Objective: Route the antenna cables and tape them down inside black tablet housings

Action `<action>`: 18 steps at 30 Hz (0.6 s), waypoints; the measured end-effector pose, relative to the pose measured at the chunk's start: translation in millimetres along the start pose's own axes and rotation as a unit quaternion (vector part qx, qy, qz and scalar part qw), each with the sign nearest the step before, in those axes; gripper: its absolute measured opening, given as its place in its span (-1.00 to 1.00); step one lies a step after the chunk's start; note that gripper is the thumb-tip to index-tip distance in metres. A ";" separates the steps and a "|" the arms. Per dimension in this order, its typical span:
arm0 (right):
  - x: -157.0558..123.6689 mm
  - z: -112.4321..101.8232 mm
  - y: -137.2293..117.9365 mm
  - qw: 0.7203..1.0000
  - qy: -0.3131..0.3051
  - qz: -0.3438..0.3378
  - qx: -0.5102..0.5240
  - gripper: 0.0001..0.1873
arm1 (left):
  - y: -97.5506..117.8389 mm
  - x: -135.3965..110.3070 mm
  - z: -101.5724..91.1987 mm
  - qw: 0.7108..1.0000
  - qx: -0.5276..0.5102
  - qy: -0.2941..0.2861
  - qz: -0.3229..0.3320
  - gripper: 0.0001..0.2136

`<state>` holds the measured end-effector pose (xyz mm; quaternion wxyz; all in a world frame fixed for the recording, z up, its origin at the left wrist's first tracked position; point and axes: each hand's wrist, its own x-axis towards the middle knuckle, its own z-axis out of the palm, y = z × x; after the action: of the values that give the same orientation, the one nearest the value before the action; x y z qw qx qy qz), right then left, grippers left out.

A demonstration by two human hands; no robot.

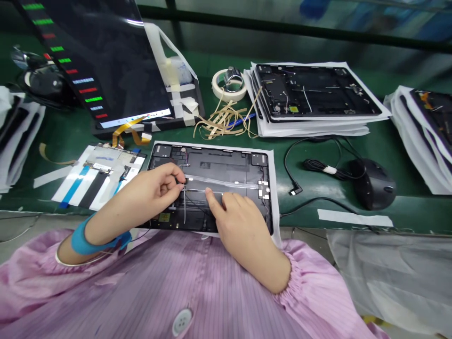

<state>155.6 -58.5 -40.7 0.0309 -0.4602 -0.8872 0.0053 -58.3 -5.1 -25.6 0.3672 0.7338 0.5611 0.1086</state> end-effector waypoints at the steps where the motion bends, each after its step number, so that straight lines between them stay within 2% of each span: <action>1: 1.5 0.2 -0.9 1.000 -0.001 -0.003 0.000 -0.52 | -1.2 -0.4 0.4 1.000 -0.001 0.003 0.003 -0.94; 12: 13.1 2.0 -10.8 0.999 -0.011 -0.034 -0.012 -0.49 | -3.1 -1.6 1.7 1.000 0.011 0.019 0.017 -0.95; 18: 30.5 2.8 -28.1 0.998 -0.032 -0.054 -0.026 -0.47 | -2.0 2.4 3.9 1.000 0.010 0.017 0.019 -0.94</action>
<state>115.0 -49.7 -41.0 -0.0090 -0.4115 -0.9113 -0.0043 -56.7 -4.4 -30.3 0.3475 0.7462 0.5544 0.1225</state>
